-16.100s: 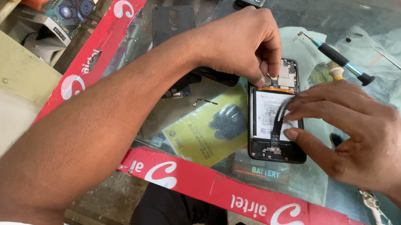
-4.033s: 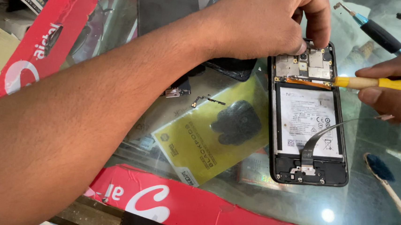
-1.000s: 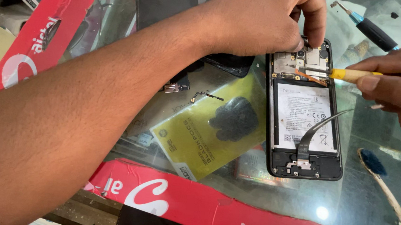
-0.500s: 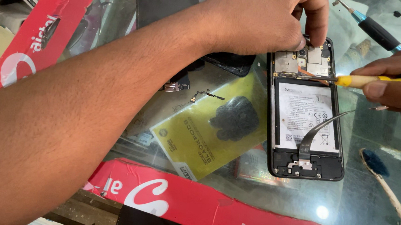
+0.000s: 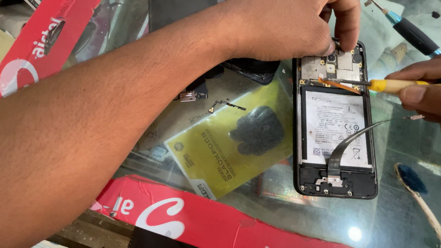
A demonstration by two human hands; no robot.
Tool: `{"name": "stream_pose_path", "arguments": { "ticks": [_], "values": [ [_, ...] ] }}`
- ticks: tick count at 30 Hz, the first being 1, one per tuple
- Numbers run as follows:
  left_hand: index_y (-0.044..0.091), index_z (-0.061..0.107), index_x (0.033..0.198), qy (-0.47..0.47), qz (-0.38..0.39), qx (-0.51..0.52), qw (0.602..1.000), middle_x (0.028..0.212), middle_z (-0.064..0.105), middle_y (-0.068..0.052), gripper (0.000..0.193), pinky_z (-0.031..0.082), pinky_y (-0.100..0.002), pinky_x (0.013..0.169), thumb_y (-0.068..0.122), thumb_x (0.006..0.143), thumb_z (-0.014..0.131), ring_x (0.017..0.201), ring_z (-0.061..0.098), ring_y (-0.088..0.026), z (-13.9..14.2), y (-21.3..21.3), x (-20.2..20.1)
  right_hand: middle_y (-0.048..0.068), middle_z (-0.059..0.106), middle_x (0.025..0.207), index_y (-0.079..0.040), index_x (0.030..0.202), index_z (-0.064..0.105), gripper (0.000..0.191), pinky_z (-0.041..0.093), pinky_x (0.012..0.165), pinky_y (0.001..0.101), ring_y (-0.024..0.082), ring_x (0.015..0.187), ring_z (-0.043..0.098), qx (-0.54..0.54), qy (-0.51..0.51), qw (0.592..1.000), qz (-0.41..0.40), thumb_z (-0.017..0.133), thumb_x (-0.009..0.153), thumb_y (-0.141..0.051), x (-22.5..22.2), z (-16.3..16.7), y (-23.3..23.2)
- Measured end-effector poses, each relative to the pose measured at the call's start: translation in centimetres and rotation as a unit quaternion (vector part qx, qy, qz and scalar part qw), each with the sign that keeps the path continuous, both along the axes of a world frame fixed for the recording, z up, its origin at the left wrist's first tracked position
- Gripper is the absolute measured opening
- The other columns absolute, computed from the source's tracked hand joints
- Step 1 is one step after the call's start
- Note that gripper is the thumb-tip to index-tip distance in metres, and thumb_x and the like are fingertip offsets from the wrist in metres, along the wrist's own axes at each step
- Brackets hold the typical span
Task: The person removes a battery from a disassembled smartphone, then installs a new battery and reconnects the internal ribbon cable. They use a yellow-handled screwdriver to adjust components and secure the battery connector inside the phone chassis.
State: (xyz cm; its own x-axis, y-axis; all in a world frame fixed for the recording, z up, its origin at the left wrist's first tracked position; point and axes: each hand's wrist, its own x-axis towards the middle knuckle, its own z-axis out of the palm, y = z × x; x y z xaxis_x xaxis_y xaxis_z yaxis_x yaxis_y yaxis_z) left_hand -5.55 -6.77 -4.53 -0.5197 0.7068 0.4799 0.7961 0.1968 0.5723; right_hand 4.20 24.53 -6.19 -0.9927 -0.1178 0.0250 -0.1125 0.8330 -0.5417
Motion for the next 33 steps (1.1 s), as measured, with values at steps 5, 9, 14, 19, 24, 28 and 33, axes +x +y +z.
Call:
{"name": "stream_pose_path", "arguments": {
  "ticks": [5,9,14,19,24,28,33],
  "values": [
    [0.018,0.077,0.090,0.006,-0.004,0.006,1.000,0.081,0.072,0.007,0.015,0.052,-0.027,0.062,0.011,0.077,0.073,0.071,0.062,-0.006,-0.2,0.0,-0.1,0.016,0.065,0.086,0.001,0.118,0.078,0.041,0.056,0.061,0.0363,0.024,0.068,0.064,0.037,0.029,0.999,0.020,0.065,0.090,-0.026,0.2,0.5,-0.9],
    [0.017,0.077,0.090,0.007,-0.004,0.006,1.000,0.081,0.071,0.007,0.015,0.052,-0.027,0.062,0.012,0.076,0.074,0.071,0.062,-0.006,-0.2,0.1,-0.1,0.016,0.068,0.083,0.001,0.117,0.077,0.041,0.057,0.064,0.0369,0.023,0.069,0.067,0.064,0.043,0.995,0.055,0.064,0.088,-0.025,0.4,0.9,-1.2],
    [0.018,0.077,0.091,0.007,-0.004,0.004,1.000,0.082,0.072,0.007,0.015,0.052,-0.027,0.063,0.012,0.077,0.074,0.072,0.063,-0.006,-0.2,0.1,0.0,0.018,0.072,0.083,0.000,0.116,0.078,0.037,0.059,0.065,0.0384,0.025,0.065,0.070,0.095,0.032,0.995,0.010,0.065,0.088,-0.020,0.9,0.7,-1.5],
    [0.018,0.077,0.091,0.005,-0.004,-0.001,1.000,0.083,0.072,0.007,0.015,0.052,-0.027,0.063,0.012,0.077,0.074,0.073,0.063,-0.006,-0.2,0.2,-0.1,0.017,0.072,0.084,0.001,0.116,0.077,0.034,0.058,0.066,0.0373,0.023,0.065,0.069,0.069,0.044,0.996,0.041,0.066,0.091,-0.020,0.9,0.7,-1.6],
    [0.018,0.077,0.091,0.013,-0.007,0.006,1.000,0.084,0.072,0.007,0.015,0.053,-0.027,0.063,0.012,0.078,0.074,0.073,0.063,-0.006,-0.5,0.3,-0.3,0.017,0.070,0.083,0.001,0.113,0.078,0.034,0.058,0.062,0.0372,0.024,0.065,0.067,0.119,0.040,0.991,0.037,0.064,0.091,-0.021,0.8,1.0,-2.1],
    [0.018,0.077,0.092,0.008,-0.003,0.001,1.000,0.084,0.072,0.007,0.016,0.053,-0.027,0.063,0.012,0.078,0.073,0.073,0.064,-0.006,-0.8,0.3,-0.3,0.017,0.069,0.084,0.001,0.114,0.079,0.037,0.058,0.064,0.0381,0.024,0.067,0.068,0.118,0.049,0.991,0.040,0.066,0.092,-0.026,1.1,1.4,-2.8],
    [0.018,0.077,0.091,0.019,-0.010,0.008,1.000,0.083,0.072,0.006,0.015,0.053,-0.028,0.063,0.013,0.078,0.074,0.073,0.064,-0.007,-0.8,0.4,-0.4,0.017,0.073,0.083,0.000,0.113,0.078,0.036,0.059,0.068,0.0379,0.024,0.068,0.071,0.112,0.041,0.993,0.019,0.065,0.090,-0.026,1.3,1.6,-3.2]
  ]
}}
